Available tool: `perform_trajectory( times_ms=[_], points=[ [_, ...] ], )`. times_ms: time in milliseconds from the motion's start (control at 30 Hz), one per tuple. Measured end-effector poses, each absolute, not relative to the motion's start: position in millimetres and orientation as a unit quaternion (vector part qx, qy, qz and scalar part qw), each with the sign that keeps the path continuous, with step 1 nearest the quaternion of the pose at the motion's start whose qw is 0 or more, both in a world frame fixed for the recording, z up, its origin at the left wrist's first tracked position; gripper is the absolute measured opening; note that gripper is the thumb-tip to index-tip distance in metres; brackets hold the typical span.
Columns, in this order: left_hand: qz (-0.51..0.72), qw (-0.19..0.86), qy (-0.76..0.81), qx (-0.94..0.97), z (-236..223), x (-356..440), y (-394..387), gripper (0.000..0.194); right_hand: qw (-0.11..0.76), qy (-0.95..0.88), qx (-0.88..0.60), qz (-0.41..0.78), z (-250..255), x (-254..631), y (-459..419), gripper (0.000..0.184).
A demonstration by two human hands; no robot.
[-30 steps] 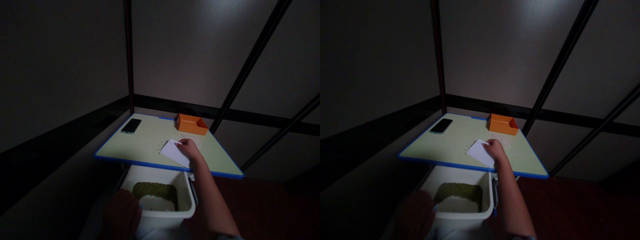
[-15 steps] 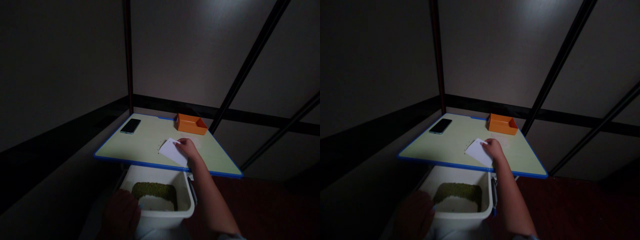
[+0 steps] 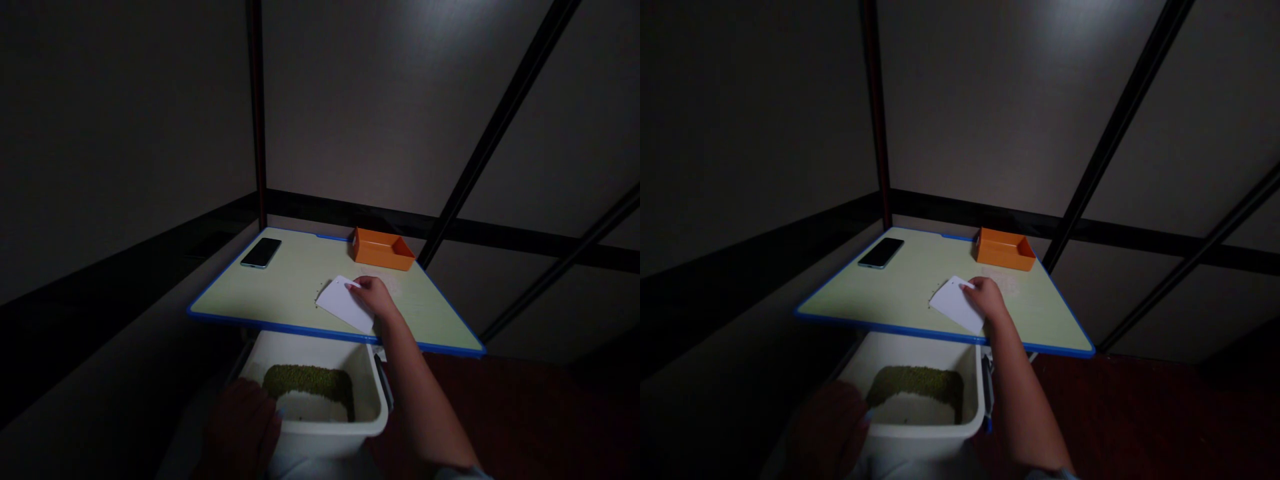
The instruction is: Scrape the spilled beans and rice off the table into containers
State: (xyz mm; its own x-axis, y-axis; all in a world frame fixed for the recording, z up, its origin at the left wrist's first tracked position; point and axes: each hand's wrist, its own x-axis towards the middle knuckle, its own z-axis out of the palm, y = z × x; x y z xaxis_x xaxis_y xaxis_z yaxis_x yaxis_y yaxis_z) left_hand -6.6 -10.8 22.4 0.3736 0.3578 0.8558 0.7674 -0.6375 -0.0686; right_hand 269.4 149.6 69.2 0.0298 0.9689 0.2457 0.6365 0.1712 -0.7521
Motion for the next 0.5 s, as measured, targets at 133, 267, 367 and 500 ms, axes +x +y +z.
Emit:
perform_trajectory(
  times_ms=[133, 267, 367, 500],
  points=[
    [-0.446, 0.235, -0.359, -0.785, 26.2, -3.5, -11.5, 0.018, 0.379, -0.663, -0.609, 0.214, 69.3, 269.3, 149.7, 0.031],
    [-0.435, 0.24, -0.359, -0.79, 23.5, -5.2, -12.1, 0.016, 0.372, -0.667, -0.609, 0.215, 69.4, 268.9, 150.1, 0.03],
    [-0.422, 0.238, -0.362, -0.796, 20.6, -7.4, -11.5, 0.015, 0.37, -0.669, -0.609, 0.213, 69.2, 268.7, 150.2, 0.031],
    [-0.439, 0.243, -0.354, -0.789, 21.7, -6.6, -10.5, 0.014, 0.37, -0.666, -0.614, 0.206, 68.9, 269.3, 150.4, 0.031]
  ],
)
